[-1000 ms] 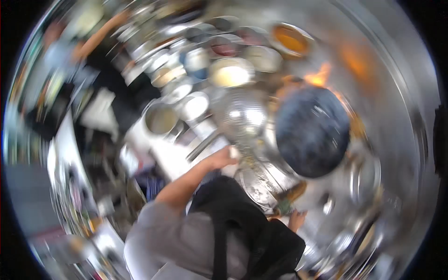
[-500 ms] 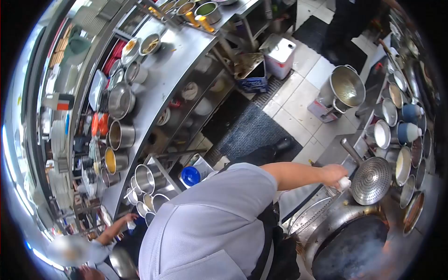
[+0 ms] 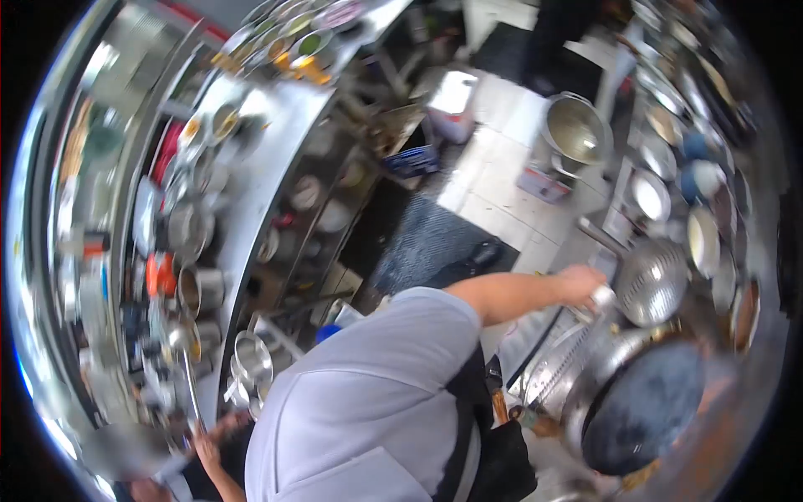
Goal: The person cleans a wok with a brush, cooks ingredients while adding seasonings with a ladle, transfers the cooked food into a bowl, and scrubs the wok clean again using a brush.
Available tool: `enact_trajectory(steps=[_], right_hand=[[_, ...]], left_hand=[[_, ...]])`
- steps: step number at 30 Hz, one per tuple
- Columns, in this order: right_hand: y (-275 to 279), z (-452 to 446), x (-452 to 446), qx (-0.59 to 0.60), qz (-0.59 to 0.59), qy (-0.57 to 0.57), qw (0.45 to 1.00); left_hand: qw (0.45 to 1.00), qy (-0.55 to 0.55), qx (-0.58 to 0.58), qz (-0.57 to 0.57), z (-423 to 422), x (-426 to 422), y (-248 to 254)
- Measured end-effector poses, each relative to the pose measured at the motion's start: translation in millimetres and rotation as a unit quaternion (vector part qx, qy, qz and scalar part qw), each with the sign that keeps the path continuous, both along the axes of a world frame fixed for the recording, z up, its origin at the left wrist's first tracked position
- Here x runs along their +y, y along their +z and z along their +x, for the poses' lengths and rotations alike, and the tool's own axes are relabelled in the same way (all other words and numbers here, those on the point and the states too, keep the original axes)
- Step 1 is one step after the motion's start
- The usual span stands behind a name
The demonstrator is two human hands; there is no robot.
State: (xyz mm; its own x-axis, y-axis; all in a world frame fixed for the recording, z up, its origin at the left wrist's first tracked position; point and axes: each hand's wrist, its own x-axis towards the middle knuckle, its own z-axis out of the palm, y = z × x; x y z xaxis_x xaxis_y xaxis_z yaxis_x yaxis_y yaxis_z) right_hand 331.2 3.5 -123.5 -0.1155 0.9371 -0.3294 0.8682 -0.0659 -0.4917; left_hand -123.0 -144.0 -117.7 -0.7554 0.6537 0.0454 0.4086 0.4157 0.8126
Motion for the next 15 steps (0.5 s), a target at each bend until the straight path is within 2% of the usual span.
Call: enact_trajectory(steps=[2,3,4,5,6,7,8,9,10,11,15], right_hand=[[1,25,-25,0.011,0.007,-0.059,0.998],[-1,31,-41,0.016,0.005,-0.085,0.996],[-6,35,-61,0.022,0.008,-0.124,0.992],[-12,30,-74,0.028,0.009,-0.159,0.987],[-16,27,-88,0.031,0.009,-0.198,0.98],[-49,50,-83,-0.066,0.057,-0.177,0.98],[-51,45,-89,-0.039,0.079,-0.206,0.975],[-25,26,-94,-0.077,0.074,-0.205,0.973],[-6,9,-99,0.01,0.111,-0.226,0.968],[33,-16,-99,0.033,0.071,-0.266,0.961],[23,-23,-103,-0.026,0.102,-0.352,0.93]], left_hand=[[1.0,-0.026,-0.011,-0.006,-6,6,-18],[0.996,-0.063,-0.037,-0.052,-13,-1,16],[0.996,-0.088,0.01,-0.026,-20,3,-4],[0.992,-0.102,-0.051,-0.048,-30,11,-16],[0.986,-0.122,-0.058,-0.096,-32,9,18],[0.984,-0.138,-0.027,-0.106,-34,14,9],[0.977,-0.189,0.029,-0.099,-43,18,10],[0.969,-0.217,0.012,-0.118,-47,23,19],[0.965,-0.24,0.025,-0.101,-48,26,25],[0.963,-0.251,0.023,-0.096,-48,28,31],[0.946,-0.311,0.007,-0.094,-60,30,35]])
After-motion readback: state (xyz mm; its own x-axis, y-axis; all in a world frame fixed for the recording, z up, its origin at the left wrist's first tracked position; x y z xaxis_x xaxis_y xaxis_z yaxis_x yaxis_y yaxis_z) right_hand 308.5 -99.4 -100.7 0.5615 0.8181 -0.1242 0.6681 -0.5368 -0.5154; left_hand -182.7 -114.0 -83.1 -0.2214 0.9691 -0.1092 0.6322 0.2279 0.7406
